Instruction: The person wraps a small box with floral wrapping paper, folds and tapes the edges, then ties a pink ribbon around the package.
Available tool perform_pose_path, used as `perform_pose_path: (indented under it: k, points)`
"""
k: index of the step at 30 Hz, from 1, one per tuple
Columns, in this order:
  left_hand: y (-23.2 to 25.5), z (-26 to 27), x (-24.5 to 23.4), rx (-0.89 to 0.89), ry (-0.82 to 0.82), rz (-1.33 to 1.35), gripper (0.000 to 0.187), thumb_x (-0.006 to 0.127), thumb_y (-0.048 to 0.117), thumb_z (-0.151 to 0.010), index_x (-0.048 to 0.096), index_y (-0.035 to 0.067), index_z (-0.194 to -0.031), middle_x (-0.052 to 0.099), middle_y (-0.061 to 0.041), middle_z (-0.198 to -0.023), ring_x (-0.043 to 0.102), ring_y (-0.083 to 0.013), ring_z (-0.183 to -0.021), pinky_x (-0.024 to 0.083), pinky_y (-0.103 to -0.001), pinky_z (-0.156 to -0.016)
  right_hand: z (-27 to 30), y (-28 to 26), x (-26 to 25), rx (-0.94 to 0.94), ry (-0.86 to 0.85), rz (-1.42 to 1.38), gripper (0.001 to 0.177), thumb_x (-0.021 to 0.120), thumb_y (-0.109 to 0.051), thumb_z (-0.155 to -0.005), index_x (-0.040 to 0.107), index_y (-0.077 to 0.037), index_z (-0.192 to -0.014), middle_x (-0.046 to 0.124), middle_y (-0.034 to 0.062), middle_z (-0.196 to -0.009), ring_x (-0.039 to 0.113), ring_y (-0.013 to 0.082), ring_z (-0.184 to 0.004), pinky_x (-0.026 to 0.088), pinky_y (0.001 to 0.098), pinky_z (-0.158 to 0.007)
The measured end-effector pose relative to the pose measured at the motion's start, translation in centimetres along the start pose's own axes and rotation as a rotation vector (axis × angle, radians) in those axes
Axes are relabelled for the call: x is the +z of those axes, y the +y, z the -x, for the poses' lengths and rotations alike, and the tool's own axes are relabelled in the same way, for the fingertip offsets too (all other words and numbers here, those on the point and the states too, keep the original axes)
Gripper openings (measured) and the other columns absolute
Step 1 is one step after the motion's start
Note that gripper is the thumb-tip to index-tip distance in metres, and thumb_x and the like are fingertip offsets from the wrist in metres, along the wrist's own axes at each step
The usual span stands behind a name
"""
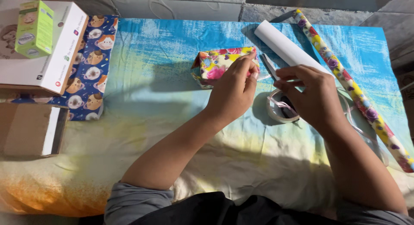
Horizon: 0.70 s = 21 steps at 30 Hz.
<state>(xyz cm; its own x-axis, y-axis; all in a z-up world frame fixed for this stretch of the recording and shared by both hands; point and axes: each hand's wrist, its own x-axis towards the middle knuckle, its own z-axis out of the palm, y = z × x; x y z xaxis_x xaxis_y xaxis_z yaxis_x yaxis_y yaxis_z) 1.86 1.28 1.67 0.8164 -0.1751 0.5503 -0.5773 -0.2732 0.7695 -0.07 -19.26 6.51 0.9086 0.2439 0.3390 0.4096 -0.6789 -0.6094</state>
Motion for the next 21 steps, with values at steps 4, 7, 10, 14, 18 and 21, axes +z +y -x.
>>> perform_pose_path:
  k: [4,7,10,14,18,21]
  points:
    - [-0.2,-0.4,-1.2,-0.011,-0.013,0.005,0.037,0.055,0.000,-0.099,0.052,-0.002,-0.136,0.069,-0.012,-0.108,0.072,-0.0280,-0.101,0.057,-0.037,-0.087,-1.3,-1.5,1.6,0.012,0.022,-0.178,0.024,0.076,-0.003,-0.091,0.071,0.003,-0.114,0.073,0.0116,-0.114,0.074,0.0180,-0.102,0.062,0.0294,-0.082]
    - [-0.8,-0.9,-1.8,-0.011,-0.007,-0.031,0.031,0.057,0.001,-0.098,0.056,-0.001,-0.129,0.070,-0.013,-0.107,0.072,-0.0299,-0.101,0.057,-0.039,-0.087,-2.5,-1.8,2.5,0.029,0.033,-0.237,0.018,0.074,-0.003,-0.095,0.070,0.003,-0.112,0.073,0.0103,-0.117,0.072,0.0165,-0.104,0.061,0.0295,-0.085]
    - [-1.4,-1.2,-2.2,0.004,-0.006,-0.024,0.017,0.061,0.003,-0.099,0.057,0.000,-0.116,0.071,-0.014,-0.106,0.071,-0.0318,-0.107,0.057,-0.040,-0.088,-3.3,-1.9,3.3,0.052,0.010,-0.246,0.010,0.071,-0.003,-0.098,0.070,0.004,-0.105,0.072,0.0096,-0.117,0.070,0.0149,-0.102,0.061,0.0299,-0.084]
    - [-2.0,-1.5,-2.5,-0.107,-0.038,0.011,0.017,0.061,0.005,-0.096,0.059,0.000,-0.112,0.070,-0.014,-0.102,0.074,-0.0301,-0.095,0.058,-0.040,-0.081,-3.6,-1.9,4.2,0.073,-0.003,-0.244,0.009,0.069,-0.004,-0.098,0.068,0.004,-0.103,0.069,0.0087,-0.114,0.069,0.0141,-0.101,0.061,0.0305,-0.084]
    - [-3.1,-1.8,-2.8,-0.092,-0.038,-0.040,0.021,0.063,0.006,-0.095,0.059,0.001,-0.115,0.070,-0.017,-0.113,0.067,-0.0349,-0.113,0.053,-0.044,-0.095,-3.6,-0.8,4.9,0.030,-0.010,-0.272,0.007,0.066,-0.003,-0.099,0.066,0.004,-0.101,0.067,0.0083,-0.112,0.068,0.0139,-0.102,0.060,0.0290,-0.085]
    - [-4.1,-1.9,-3.0,0.051,0.001,-0.169,0.020,0.069,0.009,-0.098,0.058,0.002,-0.113,0.063,-0.023,-0.132,0.055,-0.0411,-0.136,0.045,-0.048,-0.111,-3.7,1.2,6.1,0.037,0.054,-0.267,0.010,0.061,-0.001,-0.104,0.068,0.004,-0.107,0.068,0.0093,-0.111,0.067,0.0142,-0.100,0.056,0.0281,-0.082]
